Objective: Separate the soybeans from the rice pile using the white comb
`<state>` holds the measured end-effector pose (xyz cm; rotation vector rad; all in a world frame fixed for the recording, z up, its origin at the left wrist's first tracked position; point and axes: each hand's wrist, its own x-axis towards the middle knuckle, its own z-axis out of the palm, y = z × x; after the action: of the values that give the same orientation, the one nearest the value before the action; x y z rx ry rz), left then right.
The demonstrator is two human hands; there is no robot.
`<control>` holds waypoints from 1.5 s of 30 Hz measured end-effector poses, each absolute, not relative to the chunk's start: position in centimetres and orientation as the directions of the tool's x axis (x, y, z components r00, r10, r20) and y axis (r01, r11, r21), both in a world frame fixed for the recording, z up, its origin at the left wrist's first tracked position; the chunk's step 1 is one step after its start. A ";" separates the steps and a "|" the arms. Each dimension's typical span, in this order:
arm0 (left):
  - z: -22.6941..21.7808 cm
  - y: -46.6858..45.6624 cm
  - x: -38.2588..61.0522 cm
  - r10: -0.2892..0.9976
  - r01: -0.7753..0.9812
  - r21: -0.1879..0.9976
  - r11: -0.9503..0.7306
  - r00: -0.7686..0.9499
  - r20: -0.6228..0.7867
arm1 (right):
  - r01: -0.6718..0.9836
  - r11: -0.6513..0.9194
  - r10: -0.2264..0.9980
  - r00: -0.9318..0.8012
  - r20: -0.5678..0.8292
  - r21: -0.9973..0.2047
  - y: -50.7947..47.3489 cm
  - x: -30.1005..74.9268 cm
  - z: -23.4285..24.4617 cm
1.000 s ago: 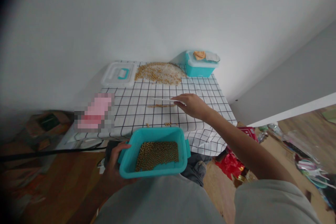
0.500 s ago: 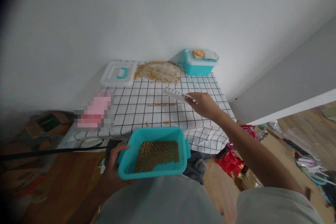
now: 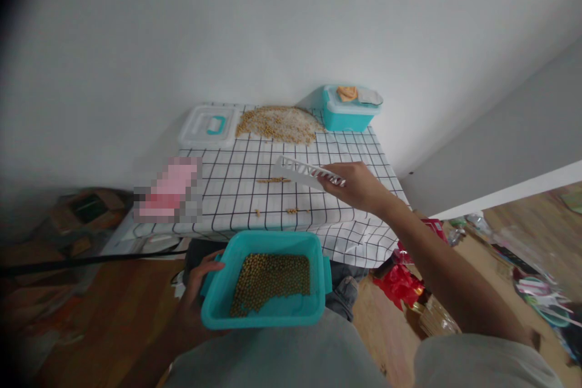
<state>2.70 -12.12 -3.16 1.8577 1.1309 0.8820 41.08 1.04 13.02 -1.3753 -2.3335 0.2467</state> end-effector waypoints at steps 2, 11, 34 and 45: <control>-3.6 -12.4 2.7 0.922 0.403 0.866 -0.296 0.357 0.149 | 0.719 0.574 0.819 -0.510 0.264 -0.392 1.4 39.8 12.8; -5.5 -12.0 3.4 0.929 0.422 0.851 -0.313 0.324 0.181 | 0.533 0.697 0.671 -0.721 0.173 -0.479 3.9 34.7 10.7; -6.3 -11.3 4.2 0.924 0.363 0.873 -0.327 0.319 0.213 | 0.403 0.740 0.532 -0.840 0.102 -0.539 3.4 34.0 11.0; -6.7 -11.2 4.1 0.915 0.365 0.863 -0.350 0.332 0.230 | 0.403 0.749 0.543 -0.828 0.139 -0.525 3.1 35.5 12.6</control>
<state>4.11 -11.21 -6.66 1.8775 1.1269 0.9689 35.53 3.10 12.58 -0.7385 -2.6655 0.7055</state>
